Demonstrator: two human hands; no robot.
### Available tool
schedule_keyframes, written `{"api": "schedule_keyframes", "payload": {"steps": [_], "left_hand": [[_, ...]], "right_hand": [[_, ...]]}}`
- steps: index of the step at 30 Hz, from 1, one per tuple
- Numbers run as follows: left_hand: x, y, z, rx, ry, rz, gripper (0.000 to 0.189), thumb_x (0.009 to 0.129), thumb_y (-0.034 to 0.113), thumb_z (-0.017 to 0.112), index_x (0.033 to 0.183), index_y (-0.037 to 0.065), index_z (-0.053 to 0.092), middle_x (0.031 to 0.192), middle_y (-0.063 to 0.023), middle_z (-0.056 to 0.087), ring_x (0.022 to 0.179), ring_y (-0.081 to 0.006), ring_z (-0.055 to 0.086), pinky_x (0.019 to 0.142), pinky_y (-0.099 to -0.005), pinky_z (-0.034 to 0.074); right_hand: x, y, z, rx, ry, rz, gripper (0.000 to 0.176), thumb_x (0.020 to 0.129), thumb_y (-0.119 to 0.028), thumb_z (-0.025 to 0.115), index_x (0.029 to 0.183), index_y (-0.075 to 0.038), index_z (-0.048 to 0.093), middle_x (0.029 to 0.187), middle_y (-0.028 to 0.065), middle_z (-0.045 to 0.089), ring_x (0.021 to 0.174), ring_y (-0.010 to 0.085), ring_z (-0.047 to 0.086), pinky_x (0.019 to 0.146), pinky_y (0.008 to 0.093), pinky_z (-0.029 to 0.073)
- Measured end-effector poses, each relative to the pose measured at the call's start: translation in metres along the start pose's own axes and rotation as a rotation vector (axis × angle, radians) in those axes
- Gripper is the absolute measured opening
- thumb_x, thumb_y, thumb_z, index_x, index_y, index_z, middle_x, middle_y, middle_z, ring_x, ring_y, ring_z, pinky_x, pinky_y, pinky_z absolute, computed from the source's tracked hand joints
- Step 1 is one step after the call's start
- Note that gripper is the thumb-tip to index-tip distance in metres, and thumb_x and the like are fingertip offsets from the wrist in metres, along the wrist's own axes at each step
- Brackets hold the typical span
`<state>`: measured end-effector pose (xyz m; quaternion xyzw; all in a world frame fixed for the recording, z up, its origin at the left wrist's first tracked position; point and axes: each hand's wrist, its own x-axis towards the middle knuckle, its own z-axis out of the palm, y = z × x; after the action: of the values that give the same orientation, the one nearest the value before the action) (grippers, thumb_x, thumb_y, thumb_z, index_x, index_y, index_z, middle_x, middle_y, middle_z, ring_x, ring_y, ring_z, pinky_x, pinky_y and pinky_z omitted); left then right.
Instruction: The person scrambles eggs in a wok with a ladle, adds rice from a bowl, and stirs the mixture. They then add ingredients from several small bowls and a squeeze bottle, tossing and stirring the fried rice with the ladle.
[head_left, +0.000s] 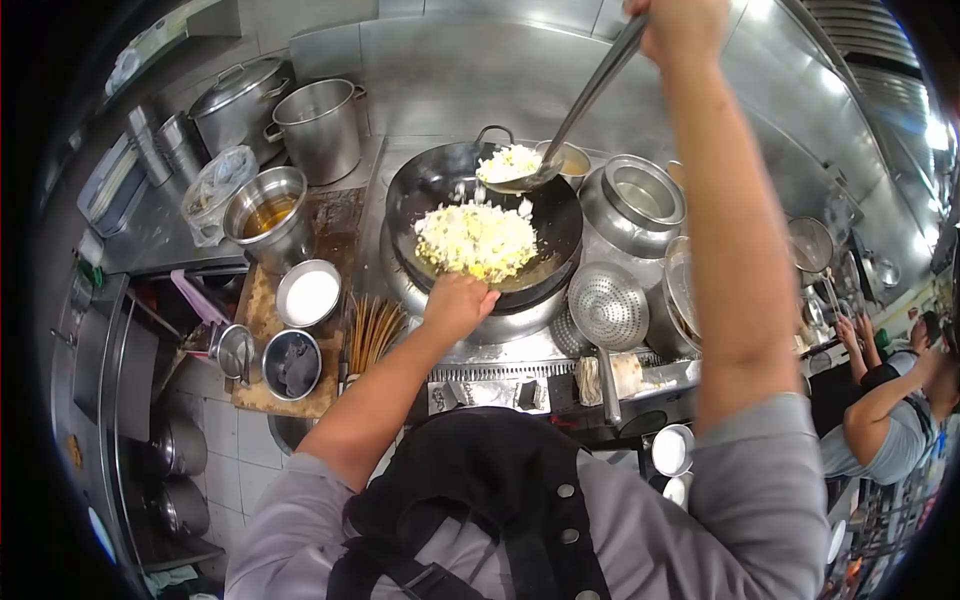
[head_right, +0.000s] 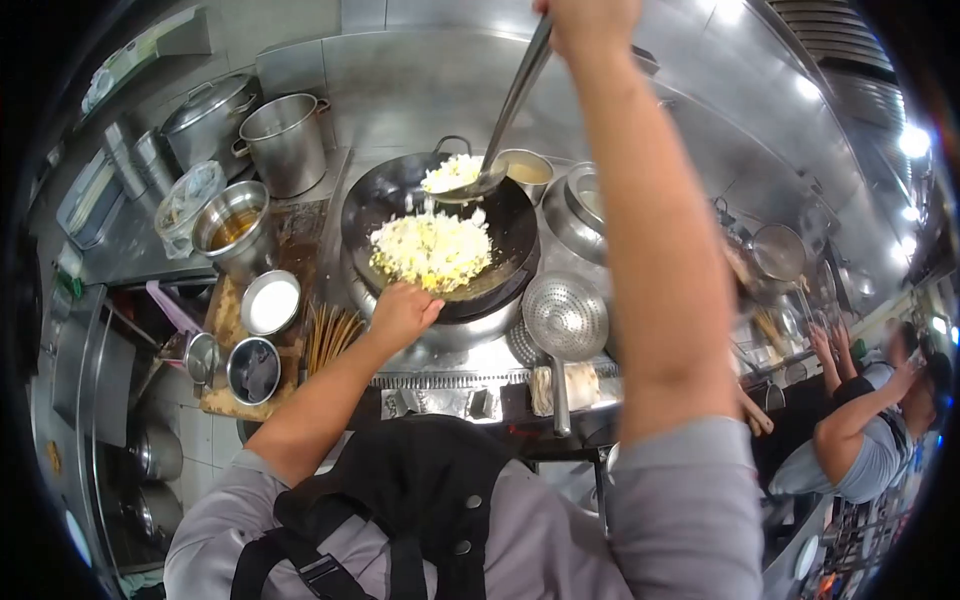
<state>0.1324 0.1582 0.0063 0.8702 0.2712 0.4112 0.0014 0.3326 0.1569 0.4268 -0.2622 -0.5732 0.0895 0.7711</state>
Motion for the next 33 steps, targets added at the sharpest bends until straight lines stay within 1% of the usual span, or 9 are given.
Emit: {"api": "schedule_keyframes", "payload": {"steps": [2,4,10,14,19,22,26,30,33], "left_hand": [[0.013,-0.002,0.002,-0.023,-0.174,-0.092,0.037,0.091,0.034,0.069,0.066,0.007,0.065,0.07,-0.0101,0.066,0.069,-0.0339,0.064,0.067,-0.0478,0.051],[0.008,-0.004,0.002,-0.05,-0.13,-0.06,0.036,0.089,0.034,0.07,0.066,0.007,0.065,0.069,-0.0099,0.065,0.069,-0.0335,0.065,0.065,-0.0477,0.052],[0.009,-0.013,0.011,-0.025,-0.122,-0.037,0.032,0.086,0.031,0.074,0.065,0.009,0.064,0.067,-0.0095,0.064,0.068,-0.0322,0.065,0.064,-0.0471,0.052],[0.006,-0.016,0.021,-0.036,-0.159,-0.068,0.035,0.086,0.036,0.071,0.065,0.008,0.064,0.067,-0.0109,0.065,0.068,-0.0338,0.065,0.065,-0.0479,0.052],[0.009,-0.015,0.017,0.009,-0.216,-0.099,0.037,0.088,0.036,0.071,0.064,0.008,0.063,0.068,-0.0112,0.065,0.069,-0.0346,0.065,0.066,-0.0484,0.052],[0.01,-0.014,0.016,-0.06,-0.171,-0.101,0.038,0.088,0.036,0.071,0.063,0.008,0.063,0.068,-0.0111,0.065,0.07,-0.0348,0.065,0.068,-0.0487,0.052],[0.005,-0.015,0.018,-0.062,-0.182,-0.098,0.037,0.087,0.036,0.071,0.064,0.008,0.064,0.067,-0.0107,0.065,0.07,-0.0349,0.065,0.068,-0.0487,0.052],[0.009,-0.017,0.017,-0.047,-0.145,-0.071,0.036,0.087,0.036,0.071,0.064,0.008,0.066,0.066,-0.0108,0.065,0.069,-0.0346,0.065,0.068,-0.0486,0.052],[0.005,-0.015,0.017,-0.053,-0.159,-0.09,0.037,0.087,0.036,0.072,0.063,0.008,0.066,0.065,-0.0109,0.064,0.068,-0.0339,0.065,0.069,-0.0482,0.052]], "right_hand": [[-0.052,0.061,-0.019,-0.516,0.028,0.003,0.012,0.09,-0.008,0.071,0.088,-0.002,0.061,0.065,0.0054,0.062,0.046,0.0137,0.054,0.045,0.0305,0.043],[-0.127,0.189,-0.038,-0.488,0.209,0.199,0.013,0.092,-0.009,0.072,0.089,-0.002,0.061,0.064,0.0049,0.059,0.047,0.0124,0.053,0.048,0.0302,0.043],[-0.095,0.09,-0.022,0.122,0.08,0.141,0.02,0.094,-0.012,0.075,0.093,0.0,0.059,0.062,0.0013,0.054,0.048,0.0114,0.053,0.048,0.0303,0.046],[-0.167,0.174,-0.013,-0.069,0.114,0.278,0.019,0.093,-0.007,0.075,0.092,0.001,0.058,0.062,0.002,0.055,0.048,0.0105,0.05,0.047,0.0291,0.043],[-0.121,0.118,-0.013,-0.032,-0.001,0.214,0.017,0.092,-0.008,0.076,0.089,-0.004,0.06,0.061,0.0001,0.055,0.048,0.011,0.053,0.049,0.0267,0.046],[-0.163,0.174,-0.017,-0.177,0.0,0.033,0.017,0.09,-0.007,0.078,0.089,-0.003,0.061,0.061,0.0001,0.055,0.048,0.0104,0.053,0.047,0.0263,0.043],[-0.132,0.155,-0.01,-0.108,0.02,0.312,0.02,0.089,-0.007,0.08,0.088,-0.004,0.06,0.063,0.0011,0.057,0.048,0.01,0.053,0.046,0.0271,0.044],[-0.14,0.148,-0.01,0.024,0.015,0.072,0.022,0.089,-0.01,0.081,0.087,-0.004,0.06,0.064,0.0025,0.058,0.049,0.0105,0.054,0.047,0.0276,0.045],[-0.159,0.198,-0.019,-0.12,-0.004,0.23,0.019,0.089,-0.01,0.08,0.087,-0.003,0.062,0.066,0.0025,0.06,0.052,0.0103,0.056,0.049,0.0265,0.046]]}}
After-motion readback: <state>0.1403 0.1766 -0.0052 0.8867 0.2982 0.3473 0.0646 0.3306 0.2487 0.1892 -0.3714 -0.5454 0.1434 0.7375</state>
